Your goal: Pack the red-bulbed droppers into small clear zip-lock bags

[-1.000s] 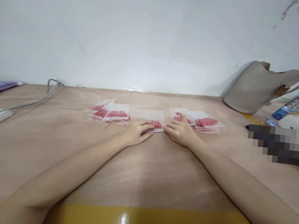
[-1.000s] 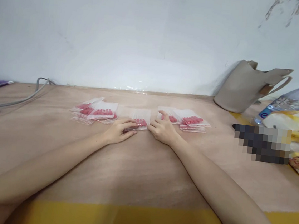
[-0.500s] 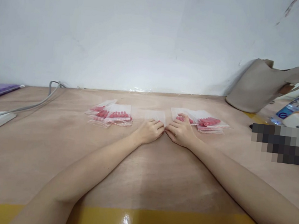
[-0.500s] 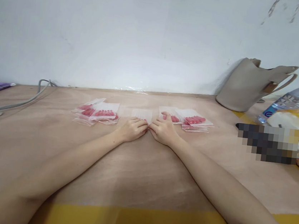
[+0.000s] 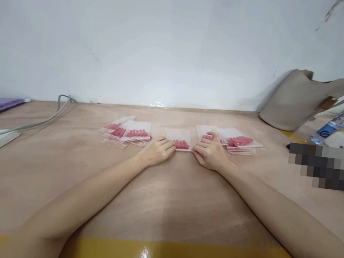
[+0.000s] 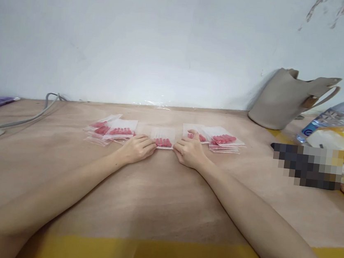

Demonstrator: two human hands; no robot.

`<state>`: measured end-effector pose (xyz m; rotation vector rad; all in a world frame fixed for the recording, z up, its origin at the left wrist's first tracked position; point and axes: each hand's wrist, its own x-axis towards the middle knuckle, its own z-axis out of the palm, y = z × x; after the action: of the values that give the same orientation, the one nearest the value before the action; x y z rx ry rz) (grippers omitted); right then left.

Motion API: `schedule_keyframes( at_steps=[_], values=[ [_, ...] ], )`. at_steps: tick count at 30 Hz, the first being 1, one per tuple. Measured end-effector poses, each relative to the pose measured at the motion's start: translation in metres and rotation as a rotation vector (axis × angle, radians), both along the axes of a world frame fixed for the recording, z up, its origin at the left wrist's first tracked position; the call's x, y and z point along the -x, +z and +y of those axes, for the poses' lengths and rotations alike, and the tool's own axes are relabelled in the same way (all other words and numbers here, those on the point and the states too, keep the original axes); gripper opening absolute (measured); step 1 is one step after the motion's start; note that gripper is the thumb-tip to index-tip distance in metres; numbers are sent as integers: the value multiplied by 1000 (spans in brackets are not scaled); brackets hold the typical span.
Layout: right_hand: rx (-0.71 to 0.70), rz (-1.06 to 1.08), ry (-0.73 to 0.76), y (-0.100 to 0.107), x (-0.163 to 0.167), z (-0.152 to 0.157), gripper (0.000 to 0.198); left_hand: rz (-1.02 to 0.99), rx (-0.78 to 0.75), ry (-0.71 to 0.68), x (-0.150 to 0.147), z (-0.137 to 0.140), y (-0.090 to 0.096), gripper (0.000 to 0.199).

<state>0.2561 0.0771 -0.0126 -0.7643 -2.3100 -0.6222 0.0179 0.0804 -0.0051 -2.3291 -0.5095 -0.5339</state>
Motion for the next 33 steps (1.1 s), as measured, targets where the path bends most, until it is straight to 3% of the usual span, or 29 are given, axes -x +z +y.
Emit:
schedule_keyframes(
  at_steps=[5,12,14,17,20,22,24,28,33],
  values=[
    [-5,-7,-1,2,1,-3,24,-31,-8,50,17,-7,0,24],
    [1,-52,-66,3,0,-7,23,-71,24,85,18,-6,-3,31],
    [10,-57,-107,4,3,-6,17,-95,49,87,17,-5,-6,31],
    [34,-74,-174,2,17,-4,24,-129,99,85,13,-7,-7,28],
    [62,-142,-231,-1,32,0,22,-153,174,85,14,-11,-1,25],
    [55,-156,-266,-1,34,4,23,-184,250,131,22,-11,7,35],
    [11,-131,-281,1,27,10,25,-224,281,244,38,-7,14,50],
    [-90,-20,-342,10,-11,21,29,-250,244,470,79,9,15,54],
    [-2,2,-459,8,-59,21,31,-242,301,399,102,24,6,37]
  ],
)
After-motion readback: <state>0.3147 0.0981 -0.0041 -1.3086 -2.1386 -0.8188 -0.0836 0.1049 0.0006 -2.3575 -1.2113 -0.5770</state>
